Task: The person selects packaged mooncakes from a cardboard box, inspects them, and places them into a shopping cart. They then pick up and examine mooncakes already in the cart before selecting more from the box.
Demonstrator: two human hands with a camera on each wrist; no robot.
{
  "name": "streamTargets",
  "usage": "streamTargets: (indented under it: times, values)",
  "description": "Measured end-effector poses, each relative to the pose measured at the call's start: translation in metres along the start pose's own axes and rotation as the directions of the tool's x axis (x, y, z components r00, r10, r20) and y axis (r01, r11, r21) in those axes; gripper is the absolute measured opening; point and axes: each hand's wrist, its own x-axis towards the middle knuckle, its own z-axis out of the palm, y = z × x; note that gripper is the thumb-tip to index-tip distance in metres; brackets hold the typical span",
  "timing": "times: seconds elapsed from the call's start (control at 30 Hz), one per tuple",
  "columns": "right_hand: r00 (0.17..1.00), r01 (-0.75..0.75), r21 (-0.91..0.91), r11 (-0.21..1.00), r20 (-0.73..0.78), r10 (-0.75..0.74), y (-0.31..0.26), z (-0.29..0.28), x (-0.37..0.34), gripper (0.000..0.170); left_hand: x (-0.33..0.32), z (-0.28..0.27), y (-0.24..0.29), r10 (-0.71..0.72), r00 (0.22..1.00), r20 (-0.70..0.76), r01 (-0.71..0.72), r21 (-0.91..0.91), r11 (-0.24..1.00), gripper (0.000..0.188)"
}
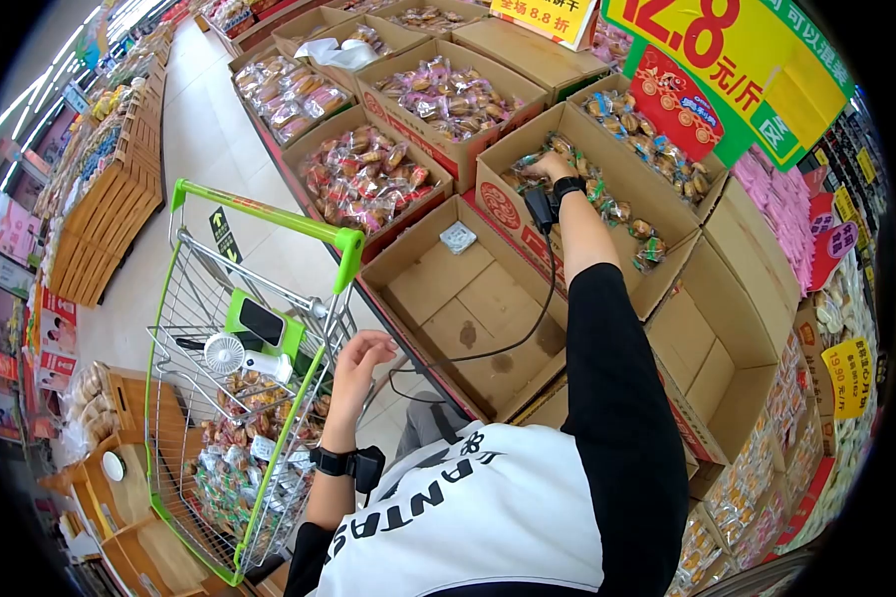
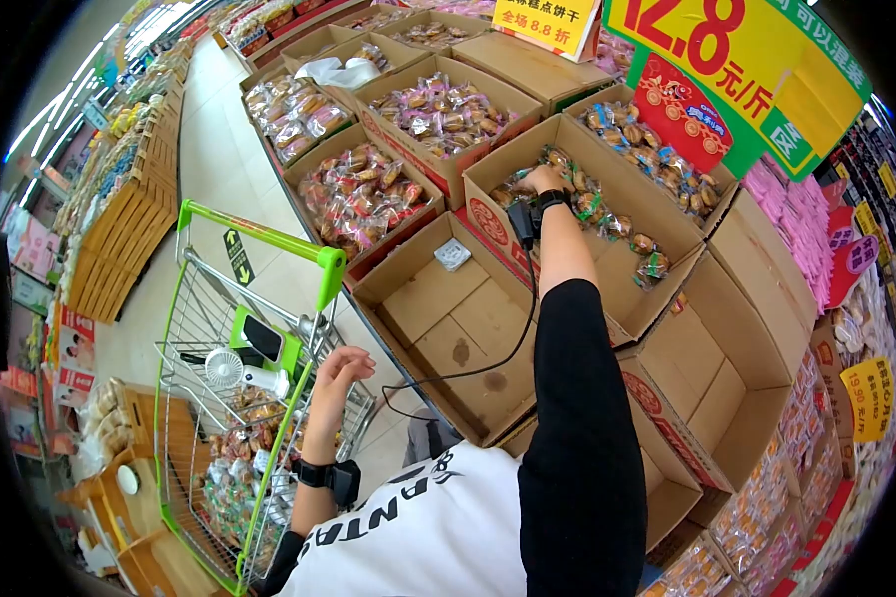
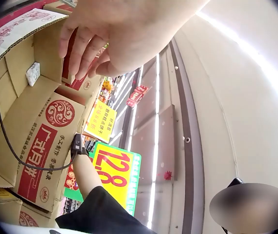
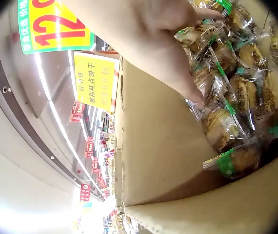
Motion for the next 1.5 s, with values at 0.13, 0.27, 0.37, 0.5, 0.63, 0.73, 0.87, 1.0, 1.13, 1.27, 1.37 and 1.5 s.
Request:
streamTargets:
  times: [0.13,0.27,0.37,0.5,0.63,0.73,0.87,1.0,1.13,1.27,1.37,1.5]
  values:
    - [0.989,0.108,-0.107,0.988,-0.094,-0.118,0.015,0.013,0.018,0.054,0.001,-0.001,-0.002,-0.003,1.0,0.0,0.003,0.02,1.0,0.016]
    - [0.992,-0.002,0.047,0.999,0.129,-0.004,0.018,0.017,0.036,0.052,0.002,-0.002,-0.003,-0.01,1.0,-0.002,0.01,0.021,1.0,0.016]
    - [0.995,-0.025,-0.073,0.997,0.094,0.031,0.007,0.01,0.019,0.053,0.002,-0.003,-0.004,-0.021,1.0,0.001,0.021,0.033,0.999,0.016]
    - [0.966,0.001,0.08,0.997,0.259,-0.022,-0.007,-0.015,-0.025,0.055,0.004,-0.003,-0.007,-0.027,1.0,0.009,0.026,0.033,0.999,0.017]
    - [1.0,-0.012,-0.081,0.997,-0.017,0.011,-0.004,0.002,-0.011,0.048,0.004,-0.002,-0.006,-0.02,1.0,0.019,0.019,0.025,1.0,0.017]
    - [0.995,-0.013,-0.018,1.0,0.095,0.015,-0.014,-0.025,-0.045,0.047,0.003,-0.002,-0.006,-0.022,0.999,0.033,0.022,0.012,1.0,0.018]
    - [0.983,-0.001,0.006,1.0,0.184,-0.001,-0.019,-0.037,-0.045,0.053,0.003,-0.004,-0.006,-0.016,0.999,0.036,0.015,0.023,1.0,0.017]
    - [0.976,0.042,-0.021,0.999,-0.214,-0.045,-0.034,-0.044,-0.067,0.044,0.002,-0.007,-0.005,0.001,0.999,0.034,-0.002,0.035,0.999,0.018]
    - [0.903,0.194,0.1,0.976,-0.406,-0.138,-0.046,-0.064,-0.099,0.03,-0.001,-0.009,-0.002,0.025,0.999,0.024,-0.027,0.062,0.998,0.016]
    - [0.753,0.443,0.159,0.882,-0.6,-0.27,-0.058,-0.086,-0.133,0.035,-0.004,-0.011,0.001,0.044,0.999,0.008,-0.045,0.055,0.998,0.016]
    - [0.5,0.713,0.084,0.696,-0.757,-0.421,-0.075,-0.104,-0.174,0.033,-0.006,-0.012,0.002,0.07,0.998,0.008,-0.07,0.034,0.997,0.016]
    - [0.366,0.874,0.081,0.478,-0.758,-0.541,-0.111,-0.123,-0.264,0.031,-0.017,-0.008,0.023,0.131,0.991,0.033,-0.131,-0.015,0.991,0.018]
